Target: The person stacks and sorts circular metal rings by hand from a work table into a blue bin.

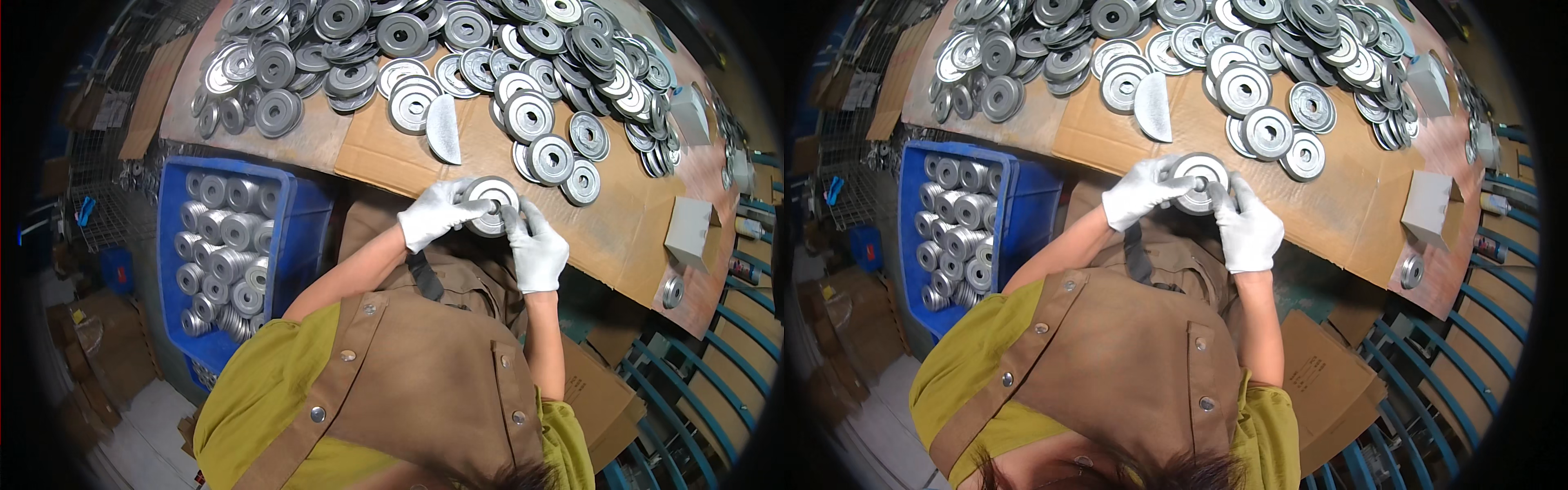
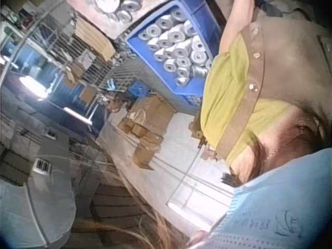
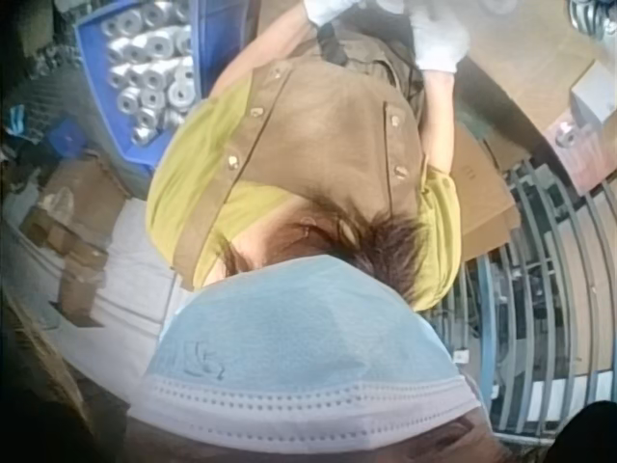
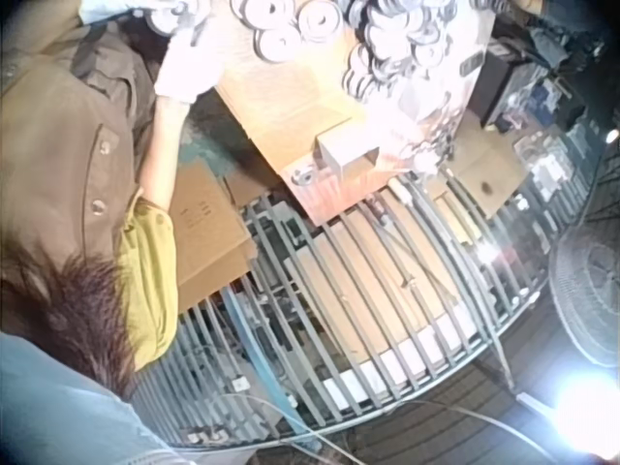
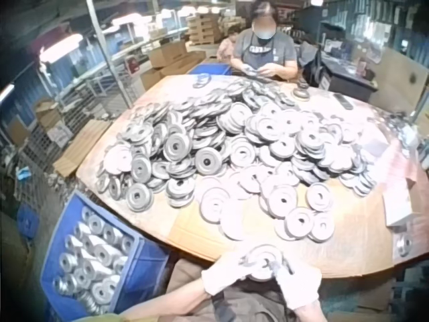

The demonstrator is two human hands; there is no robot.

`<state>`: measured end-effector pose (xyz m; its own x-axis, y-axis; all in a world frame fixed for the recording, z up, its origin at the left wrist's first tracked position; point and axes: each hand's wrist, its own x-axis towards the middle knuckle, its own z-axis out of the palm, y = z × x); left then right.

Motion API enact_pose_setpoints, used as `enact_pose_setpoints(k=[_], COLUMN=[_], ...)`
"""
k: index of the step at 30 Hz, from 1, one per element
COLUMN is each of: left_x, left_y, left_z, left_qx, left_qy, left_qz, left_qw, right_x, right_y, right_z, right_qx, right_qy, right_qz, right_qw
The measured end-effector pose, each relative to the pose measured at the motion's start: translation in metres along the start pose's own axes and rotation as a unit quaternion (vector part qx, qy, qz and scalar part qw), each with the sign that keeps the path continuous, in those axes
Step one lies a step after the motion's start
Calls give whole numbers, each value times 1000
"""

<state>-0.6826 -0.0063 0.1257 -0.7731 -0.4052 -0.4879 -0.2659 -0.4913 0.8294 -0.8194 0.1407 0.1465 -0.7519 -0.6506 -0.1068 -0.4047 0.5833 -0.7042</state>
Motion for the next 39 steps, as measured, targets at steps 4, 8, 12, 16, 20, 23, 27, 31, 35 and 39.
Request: enact_pose_setpoints(k=[4,8,12,16,20,23,27,31,35,39], left_x=[-3,-1,12,16,24,31,38,35,34,37], left_y=[4,-7,-18,-19,-39,-32,-25,-23,-43,-35], left_z=[1,3,12,18,-6,2,7,7,-5,1], left_qx=[50,-17,-113,-202,-222,-225,-269,-294,-345,-397], left_qy=[14,13,-6,44,38,45,7,2,8,-28], left_qz=[-9,16,34,-3,20,6,-27,-23,-20,-42], left_qw=[999,1000,993,978,974,973,963,956,938,916], right_x=[-4,-1,2,-4,12,25,42,54,68,55], right_y=[-8,1,13,9,91,146,257,323,336,347], right_z=[-4,-1,-6,-33,-86,-172,-273,-312,-311,-320], right_qx=[-68,1,92,319,276,194,225,108,-267,-276], right_qy=[5,-10,-27,18,296,450,552,514,390,429], right_qz=[-22,19,105,156,58,60,157,236,385,359], right_qw=[997,1000,990,935,913,870,788,818,793,781])
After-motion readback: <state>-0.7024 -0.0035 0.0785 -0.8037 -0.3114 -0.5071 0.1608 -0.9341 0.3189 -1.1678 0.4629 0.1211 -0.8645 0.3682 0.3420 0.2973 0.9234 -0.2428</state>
